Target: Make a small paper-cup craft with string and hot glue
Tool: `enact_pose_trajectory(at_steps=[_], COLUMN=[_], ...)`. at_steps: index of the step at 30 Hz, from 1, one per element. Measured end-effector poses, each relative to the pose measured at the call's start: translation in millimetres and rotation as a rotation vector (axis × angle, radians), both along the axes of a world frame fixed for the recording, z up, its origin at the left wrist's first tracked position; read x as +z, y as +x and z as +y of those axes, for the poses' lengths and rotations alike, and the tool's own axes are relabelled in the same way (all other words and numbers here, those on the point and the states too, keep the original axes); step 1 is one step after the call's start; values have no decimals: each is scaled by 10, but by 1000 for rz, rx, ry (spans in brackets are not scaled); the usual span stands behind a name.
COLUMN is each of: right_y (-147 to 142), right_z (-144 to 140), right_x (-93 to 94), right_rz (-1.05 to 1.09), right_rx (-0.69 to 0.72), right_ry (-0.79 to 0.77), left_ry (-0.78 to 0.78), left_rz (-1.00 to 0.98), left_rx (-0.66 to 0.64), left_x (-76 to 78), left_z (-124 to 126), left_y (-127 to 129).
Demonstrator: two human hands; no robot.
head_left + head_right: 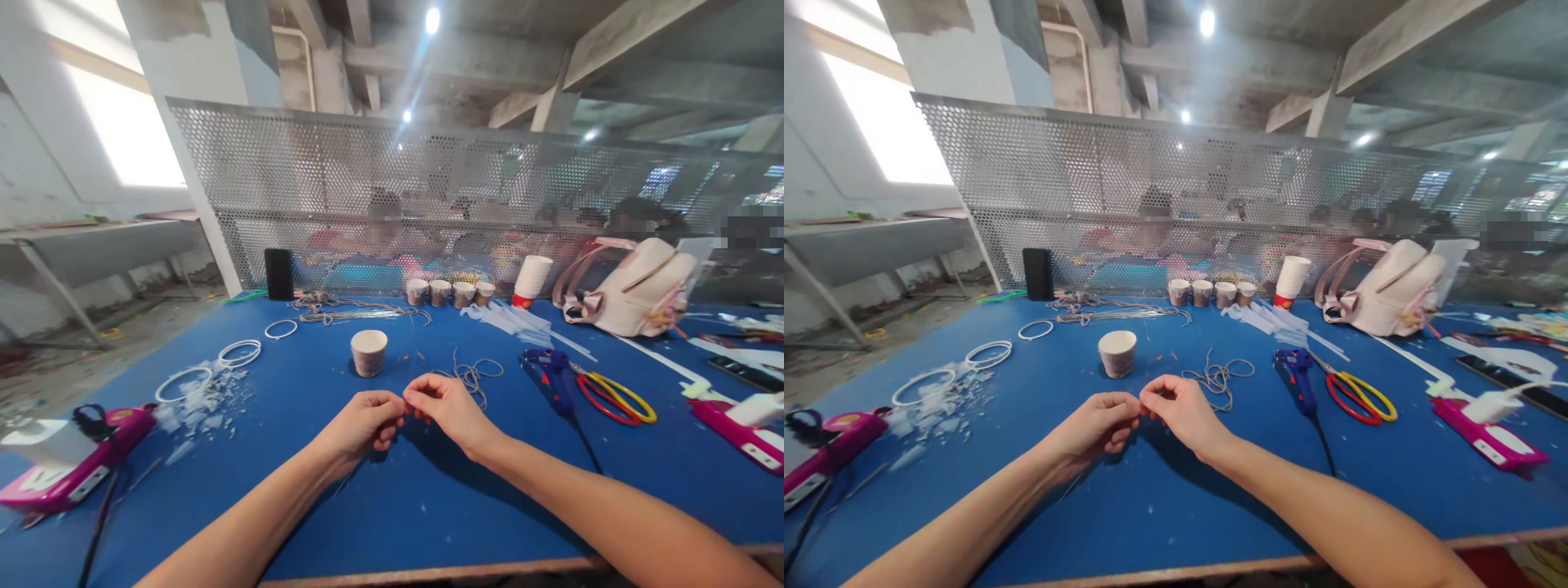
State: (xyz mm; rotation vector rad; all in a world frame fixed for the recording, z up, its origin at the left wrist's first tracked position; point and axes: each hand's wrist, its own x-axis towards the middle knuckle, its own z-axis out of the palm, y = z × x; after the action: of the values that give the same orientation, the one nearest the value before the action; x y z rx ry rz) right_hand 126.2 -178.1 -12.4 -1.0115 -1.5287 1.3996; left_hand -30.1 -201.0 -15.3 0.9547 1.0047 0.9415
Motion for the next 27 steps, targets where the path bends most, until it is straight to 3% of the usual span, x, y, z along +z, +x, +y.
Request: enact_pose_trajectory(at_steps=[6, 14, 16, 19, 21, 23, 27], right_y=[12, 163, 242, 389, 506, 642, 1025], right_z=[45, 67, -1, -126, -207, -281, -397], right_x=[-84, -96, -54, 2, 23, 35, 57], right_rz=[-54, -254, -325, -523, -655, -732, -834], right_rx=[-10, 143, 215, 359, 412, 384, 188], right_ry=[46, 69, 176, 533, 685, 669, 511], left_ry=[-29, 8, 21, 36, 43, 49, 56], left_rz=[1, -35, -48, -64, -71, -75, -82], left_rx=[85, 282, 315, 350, 370, 392, 451], left_x=[14, 1, 0, 7, 15, 22, 39], left_z=[33, 131, 157, 180, 186, 190, 206], left_y=[-20, -105, -133, -163, -175, -182, -199])
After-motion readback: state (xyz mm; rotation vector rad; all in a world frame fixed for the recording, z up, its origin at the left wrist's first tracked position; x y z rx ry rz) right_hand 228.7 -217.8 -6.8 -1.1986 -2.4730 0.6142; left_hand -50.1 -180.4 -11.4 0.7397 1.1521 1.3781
